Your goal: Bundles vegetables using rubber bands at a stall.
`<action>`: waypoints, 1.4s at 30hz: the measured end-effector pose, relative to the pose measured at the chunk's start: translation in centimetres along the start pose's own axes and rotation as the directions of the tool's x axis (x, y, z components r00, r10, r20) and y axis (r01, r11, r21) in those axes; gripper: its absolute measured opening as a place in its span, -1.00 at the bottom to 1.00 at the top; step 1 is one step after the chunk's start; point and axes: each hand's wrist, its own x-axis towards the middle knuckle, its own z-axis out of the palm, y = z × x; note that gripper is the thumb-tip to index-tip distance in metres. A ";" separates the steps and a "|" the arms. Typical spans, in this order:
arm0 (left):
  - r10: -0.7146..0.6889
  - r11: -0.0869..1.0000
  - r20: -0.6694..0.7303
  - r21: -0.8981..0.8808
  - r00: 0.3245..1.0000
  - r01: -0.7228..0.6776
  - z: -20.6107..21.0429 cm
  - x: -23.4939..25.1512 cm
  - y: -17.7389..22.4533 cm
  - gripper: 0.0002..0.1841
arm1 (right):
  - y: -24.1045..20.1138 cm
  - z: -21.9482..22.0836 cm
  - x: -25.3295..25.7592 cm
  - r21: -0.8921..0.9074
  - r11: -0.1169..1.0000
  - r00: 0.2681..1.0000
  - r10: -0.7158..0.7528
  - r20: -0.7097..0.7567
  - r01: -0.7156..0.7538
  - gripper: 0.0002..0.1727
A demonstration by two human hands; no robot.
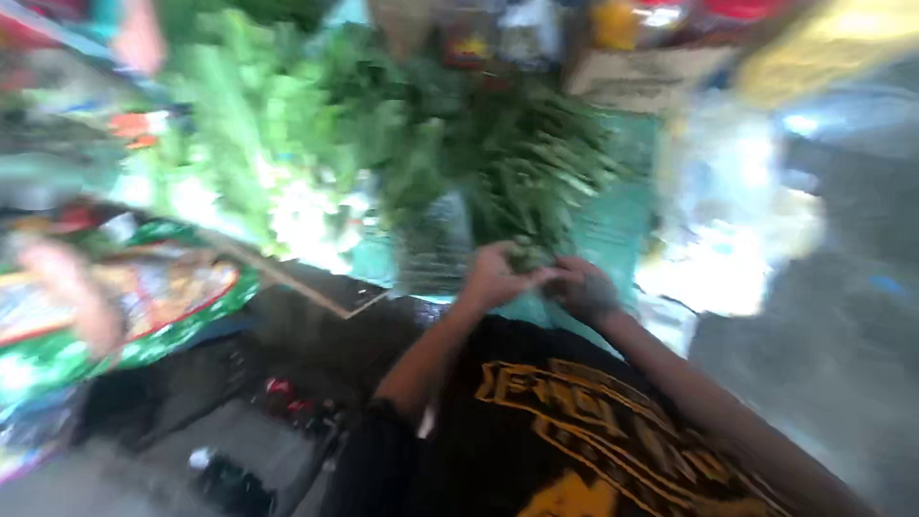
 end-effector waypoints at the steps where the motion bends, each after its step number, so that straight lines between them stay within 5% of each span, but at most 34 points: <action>1: -0.028 1.000 0.033 -0.004 0.999 0.028 -0.4 0.0 -0.2 -0.52 | -0.3 -0.2 0.4 0.065 0.998 1.000 -0.008 -0.017 0.009 -0.73; 8: -0.026 0.998 0.107 -0.054 0.994 0.032 -2.3 -0.8 -1.5 -0.52 | 0.3 -5.3 0.2 0.528 0.834 0.985 0.170 0.037 -0.164 -0.58; 15: -0.003 0.999 0.133 -0.035 0.991 0.007 -2.6 -0.1 -0.5 -0.53 | 1.2 -7.0 1.5 0.540 0.837 0.995 0.103 0.006 -0.090 -0.60; 17: 0.008 0.998 0.131 -0.058 0.991 -0.001 -2.5 0.0 -0.5 -0.53 | 0.4 -7.6 1.7 0.681 0.726 0.989 0.145 -0.022 -0.091 -0.62; 21: -0.010 0.999 0.166 -0.038 0.986 0.017 -2.2 0.1 -0.9 -0.50 | 0.1 -9.5 2.6 0.939 0.332 0.966 0.260 0.002 -0.091 -0.70; 24: -0.020 1.000 0.201 -0.015 0.979 0.023 -1.8 0.4 -1.3 -0.51 | 1.1 -11.1 3.3 0.998 0.063 0.977 0.210 -0.034 0.021 -0.73; 26: -0.009 1.000 0.204 -0.005 0.979 0.010 -1.8 0.5 -1.4 -0.52 | 0.9 -12.8 3.7 0.995 -0.001 0.978 0.184 -0.094 0.096 -0.66; 28: -0.011 1.000 0.200 0.015 0.980 0.009 -2.3 0.4 -1.0 -0.50 | 0.3 -14.2 3.9 0.984 0.029 0.973 0.147 -0.176 0.173 -0.55; 32: -0.037 0.999 0.211 0.007 0.977 0.036 -2.2 0.2 -0.2 -0.55 | -3.2 -16.7 2.9 0.924 0.380 0.982 0.162 -0.102 0.034 -0.22; 37: -0.038 0.999 0.169 0.022 0.985 0.035 -1.5 1.1 -0.2 -0.67 | -4.2 -16.1 3.6 0.614 0.775 0.988 -0.138 -0.063 0.148 0.10; 42: -0.112 0.965 0.195 0.255 0.974 0.059 -0.7 1.4 1.3 -0.61 | -8.4 -16.2 5.2 0.388 0.891 0.969 -0.246 -0.022 0.235 0.06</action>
